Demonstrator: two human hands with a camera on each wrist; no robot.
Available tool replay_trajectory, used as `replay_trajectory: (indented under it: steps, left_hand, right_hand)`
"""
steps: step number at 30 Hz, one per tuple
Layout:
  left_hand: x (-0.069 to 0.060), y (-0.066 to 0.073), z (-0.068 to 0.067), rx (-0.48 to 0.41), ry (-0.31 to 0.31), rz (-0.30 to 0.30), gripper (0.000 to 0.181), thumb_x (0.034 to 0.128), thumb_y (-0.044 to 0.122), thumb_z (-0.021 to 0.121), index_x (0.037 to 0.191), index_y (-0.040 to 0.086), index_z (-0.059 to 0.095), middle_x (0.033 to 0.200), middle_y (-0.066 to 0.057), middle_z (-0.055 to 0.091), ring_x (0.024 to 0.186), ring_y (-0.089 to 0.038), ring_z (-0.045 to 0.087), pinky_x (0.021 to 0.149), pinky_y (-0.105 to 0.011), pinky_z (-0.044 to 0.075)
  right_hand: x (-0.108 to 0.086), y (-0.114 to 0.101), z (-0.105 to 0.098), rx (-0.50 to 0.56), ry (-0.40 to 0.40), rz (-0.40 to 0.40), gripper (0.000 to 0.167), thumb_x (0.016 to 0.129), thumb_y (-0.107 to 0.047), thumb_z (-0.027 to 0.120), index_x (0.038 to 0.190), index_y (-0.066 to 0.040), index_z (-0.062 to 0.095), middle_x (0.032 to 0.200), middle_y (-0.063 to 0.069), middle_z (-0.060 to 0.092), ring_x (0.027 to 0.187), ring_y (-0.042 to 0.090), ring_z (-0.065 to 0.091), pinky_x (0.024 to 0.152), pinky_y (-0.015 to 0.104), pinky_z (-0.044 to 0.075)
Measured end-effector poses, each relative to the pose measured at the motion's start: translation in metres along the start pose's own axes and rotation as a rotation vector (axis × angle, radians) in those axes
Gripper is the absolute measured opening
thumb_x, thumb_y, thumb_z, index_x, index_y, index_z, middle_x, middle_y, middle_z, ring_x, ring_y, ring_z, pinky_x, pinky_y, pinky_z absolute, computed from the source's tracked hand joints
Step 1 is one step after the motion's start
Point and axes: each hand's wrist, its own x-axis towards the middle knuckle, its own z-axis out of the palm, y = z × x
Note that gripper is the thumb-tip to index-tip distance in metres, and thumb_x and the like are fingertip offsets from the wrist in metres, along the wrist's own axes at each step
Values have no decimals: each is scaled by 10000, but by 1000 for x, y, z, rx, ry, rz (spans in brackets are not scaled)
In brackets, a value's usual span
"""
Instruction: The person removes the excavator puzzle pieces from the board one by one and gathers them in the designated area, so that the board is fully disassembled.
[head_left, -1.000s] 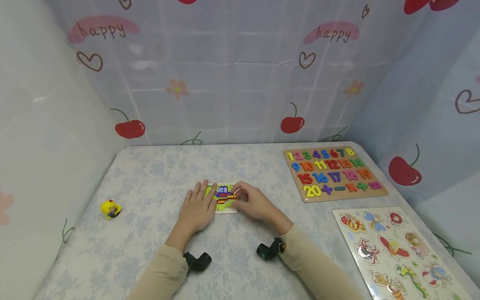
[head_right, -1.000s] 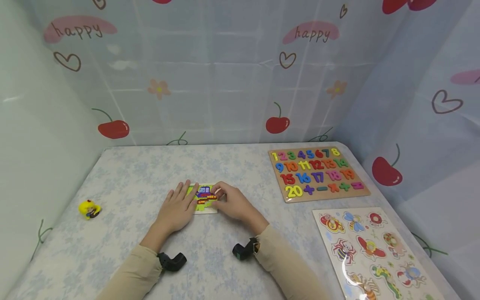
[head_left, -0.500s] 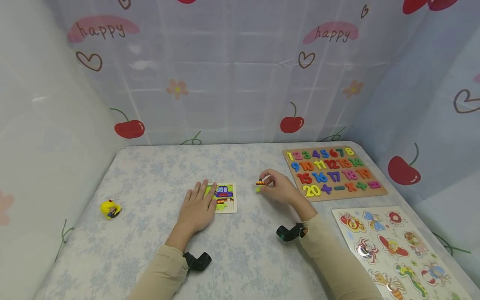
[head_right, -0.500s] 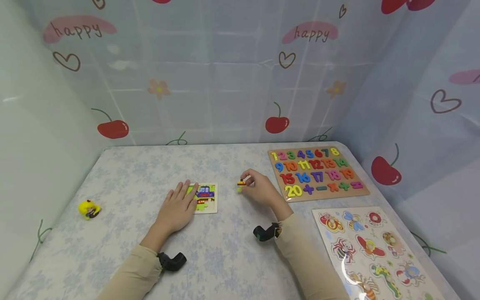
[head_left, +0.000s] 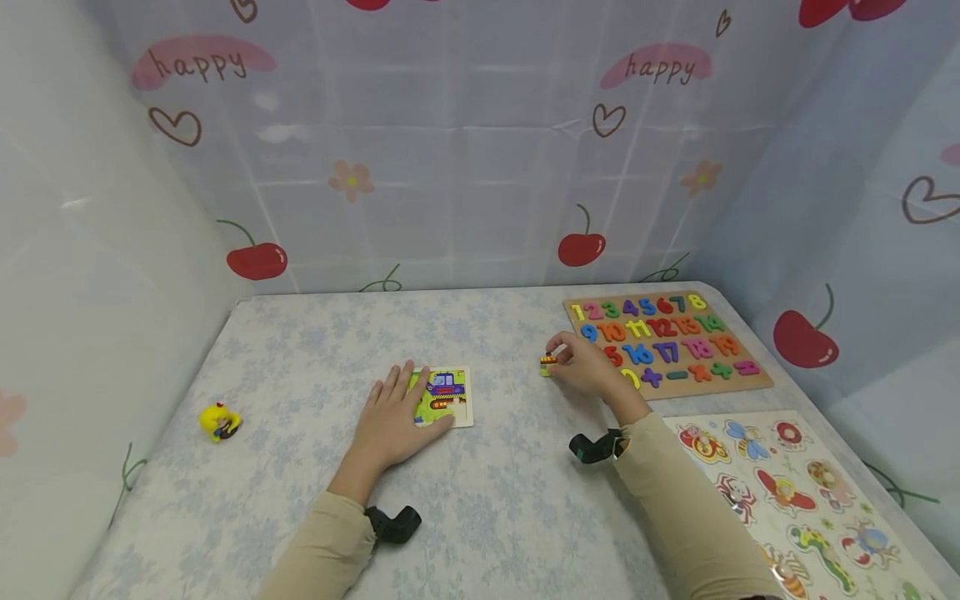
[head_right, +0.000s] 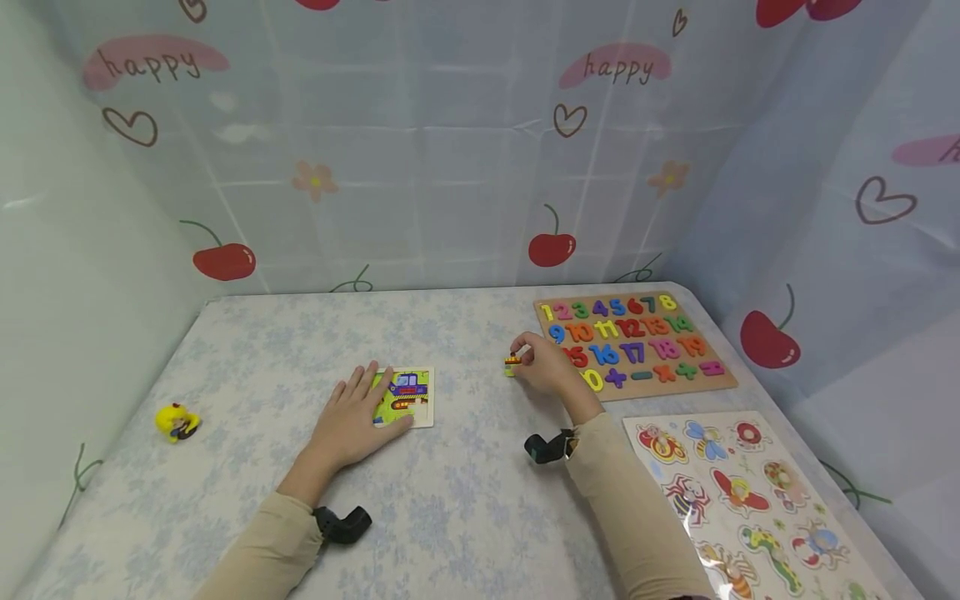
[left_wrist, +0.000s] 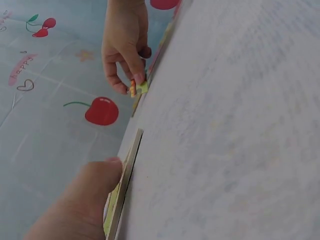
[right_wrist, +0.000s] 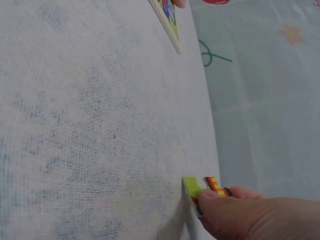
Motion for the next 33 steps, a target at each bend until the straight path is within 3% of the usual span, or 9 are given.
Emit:
replay_trajectory:
  steps: [5,19,25,33]
  left_hand:
    - [-1,0,-2,-12,4,12,1090,774,835,522,1607,227,171,1687,-74,91,1562,-314,65,1257,-542,83]
    - [7,-1,-2,26,19,33,1095,776,854,497,1602,198,204,1674,-82,164,1551,-303,147,1250,-529,162]
    - [10,0,-5,-3,-6,32,1100,781,837,521,1600,174,207,1671,-64,178,1552,-287,148,1256,-490,180]
    - [12,-6,-6,-36,-11,52,1017,838,779,514,1597,170,219,1672,-65,165,1555,-292,127,1252,-517,170]
  right_hand:
    - [3,2,2,-48,16,-23,271,932,-166,696,1174,-170,575,1073,102,611,923,256,560,780,333,504]
    - [5,2,10,-232,72,-69,284,916,-186,717,1180,-146,621,1098,88,636,981,253,568,897,430,516]
    - [3,0,11,-272,82,-90,297,911,-187,725,1188,-121,639,1128,105,639,1024,269,586,940,451,522]
    - [4,-5,15,-262,114,-143,317,932,-198,694,1236,-123,639,1096,87,638,990,254,577,883,426,525]
